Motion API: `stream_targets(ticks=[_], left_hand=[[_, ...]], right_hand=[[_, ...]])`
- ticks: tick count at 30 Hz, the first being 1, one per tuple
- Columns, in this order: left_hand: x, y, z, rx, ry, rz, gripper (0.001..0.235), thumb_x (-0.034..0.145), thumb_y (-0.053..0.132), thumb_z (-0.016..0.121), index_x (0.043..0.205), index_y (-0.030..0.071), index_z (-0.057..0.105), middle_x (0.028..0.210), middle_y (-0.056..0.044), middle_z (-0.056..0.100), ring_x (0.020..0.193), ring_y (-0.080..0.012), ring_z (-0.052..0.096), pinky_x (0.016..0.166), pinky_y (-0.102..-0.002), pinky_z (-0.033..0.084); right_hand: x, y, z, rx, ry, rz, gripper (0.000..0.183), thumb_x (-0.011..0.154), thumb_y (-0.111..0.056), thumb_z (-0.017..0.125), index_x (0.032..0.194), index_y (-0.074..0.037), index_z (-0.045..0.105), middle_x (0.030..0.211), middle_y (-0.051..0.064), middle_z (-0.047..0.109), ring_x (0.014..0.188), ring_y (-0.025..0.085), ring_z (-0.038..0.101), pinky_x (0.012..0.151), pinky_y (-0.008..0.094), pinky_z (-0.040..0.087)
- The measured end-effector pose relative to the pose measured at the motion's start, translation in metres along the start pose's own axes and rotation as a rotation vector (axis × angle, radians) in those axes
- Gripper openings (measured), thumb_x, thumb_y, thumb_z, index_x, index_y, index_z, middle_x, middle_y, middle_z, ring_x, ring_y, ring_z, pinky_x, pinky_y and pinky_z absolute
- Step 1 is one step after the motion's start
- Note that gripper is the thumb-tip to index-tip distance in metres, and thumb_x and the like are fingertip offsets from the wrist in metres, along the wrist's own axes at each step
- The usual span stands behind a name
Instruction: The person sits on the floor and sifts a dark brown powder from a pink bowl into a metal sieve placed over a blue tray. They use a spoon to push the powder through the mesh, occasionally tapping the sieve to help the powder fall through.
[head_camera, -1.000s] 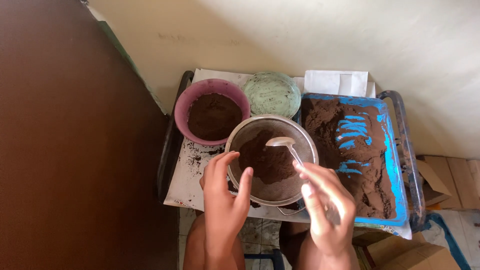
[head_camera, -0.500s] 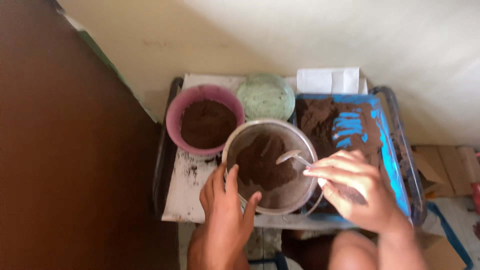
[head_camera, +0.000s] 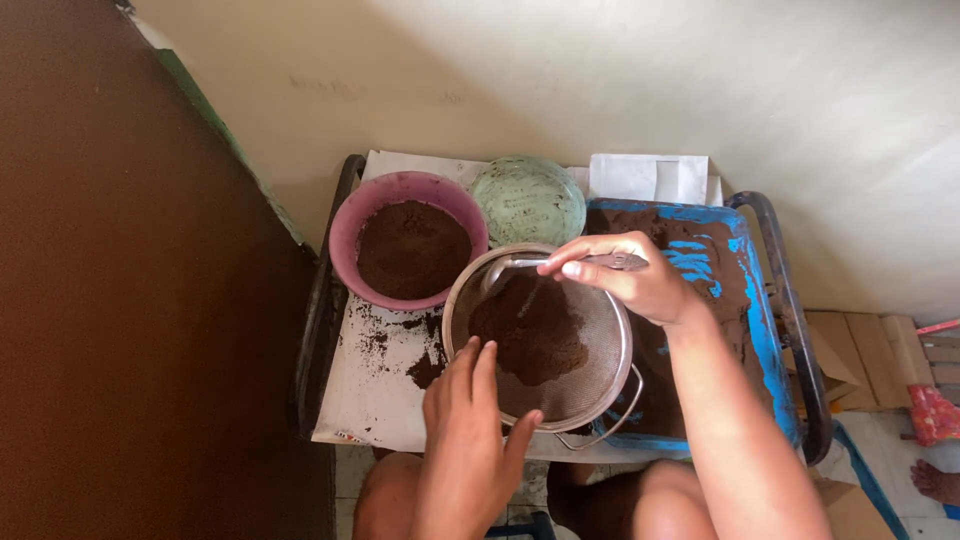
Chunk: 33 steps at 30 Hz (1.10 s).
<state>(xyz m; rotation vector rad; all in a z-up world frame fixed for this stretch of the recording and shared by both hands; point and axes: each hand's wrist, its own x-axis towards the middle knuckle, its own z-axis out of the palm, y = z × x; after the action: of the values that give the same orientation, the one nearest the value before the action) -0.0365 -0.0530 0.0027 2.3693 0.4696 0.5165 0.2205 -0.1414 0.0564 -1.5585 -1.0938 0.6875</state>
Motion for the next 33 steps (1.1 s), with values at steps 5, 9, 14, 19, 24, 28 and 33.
stream_targets(ticks=[5,9,14,19,24,28,33], left_hand=[[0.000,0.002,-0.006,0.021,-0.019,-0.038,0.073,0.098,0.040,0.063,0.154,0.002,0.036,0.161,-0.025,0.032,0.139,-0.0438,0.039,0.108,-0.057,0.032],[0.000,0.001,-0.005,0.002,-0.023,-0.076,0.074,0.097,0.038,0.067,0.155,0.004,0.036,0.163,-0.026,0.029,0.144,-0.0455,0.035,0.109,-0.057,0.032],[0.001,-0.006,-0.006,0.064,0.022,-0.092,0.074,0.095,0.040,0.067,0.152,0.003,0.039,0.163,-0.026,0.030,0.144,-0.0449,0.036,0.108,-0.058,0.034],[0.000,-0.007,-0.002,0.187,0.060,-0.101,0.079,0.091,0.040,0.073,0.152,0.005,0.039,0.161,-0.028,0.030,0.145,-0.0453,0.033,0.109,-0.058,0.034],[-0.003,-0.004,0.004,0.189,-0.027,-0.156,0.084,0.088,0.039,0.077,0.152,0.002,0.037,0.168,-0.032,0.008,0.152,-0.0500,0.018,0.106,-0.062,0.035],[-0.005,0.000,0.009,0.182,-0.091,-0.197,0.086,0.089,0.040,0.077,0.153,0.003,0.033,0.169,-0.031,0.002,0.154,-0.0483,0.013,0.108,-0.063,0.032],[-0.003,0.001,0.010,0.144,-0.165,-0.206,0.086,0.094,0.043,0.071,0.156,0.003,0.028,0.170,-0.029,-0.003,0.155,-0.0472,0.008,0.110,-0.063,0.030]], right_hand=[[-0.014,0.017,-0.014,0.002,0.079,0.058,0.023,0.094,-0.011,0.065,0.110,0.001,0.077,0.111,0.014,0.079,0.101,0.020,0.074,0.093,0.030,0.060],[-0.030,0.022,-0.027,-0.158,0.134,0.108,0.017,0.094,-0.009,0.066,0.101,-0.001,0.080,0.100,0.011,0.083,0.096,0.016,0.077,0.094,0.028,0.060],[-0.050,0.006,-0.031,-0.255,0.065,0.027,0.021,0.095,-0.015,0.065,0.094,-0.003,0.082,0.095,0.008,0.083,0.091,0.014,0.073,0.083,0.027,0.055],[-0.056,-0.002,-0.020,-0.140,0.116,-0.105,0.024,0.098,-0.014,0.061,0.098,0.001,0.079,0.101,0.014,0.079,0.097,0.021,0.074,0.087,0.030,0.056],[-0.047,0.018,-0.009,-0.036,0.195,-0.146,0.018,0.098,-0.006,0.062,0.103,0.001,0.077,0.106,0.015,0.077,0.099,0.021,0.072,0.090,0.028,0.057],[-0.043,0.017,-0.004,-0.037,0.198,-0.154,0.017,0.096,-0.006,0.063,0.102,0.000,0.078,0.106,0.014,0.077,0.099,0.021,0.073,0.090,0.028,0.058],[-0.048,0.025,-0.013,0.383,0.158,-0.190,0.022,0.094,-0.006,0.058,0.101,0.006,0.074,0.110,0.026,0.073,0.100,0.031,0.069,0.087,0.034,0.053]])
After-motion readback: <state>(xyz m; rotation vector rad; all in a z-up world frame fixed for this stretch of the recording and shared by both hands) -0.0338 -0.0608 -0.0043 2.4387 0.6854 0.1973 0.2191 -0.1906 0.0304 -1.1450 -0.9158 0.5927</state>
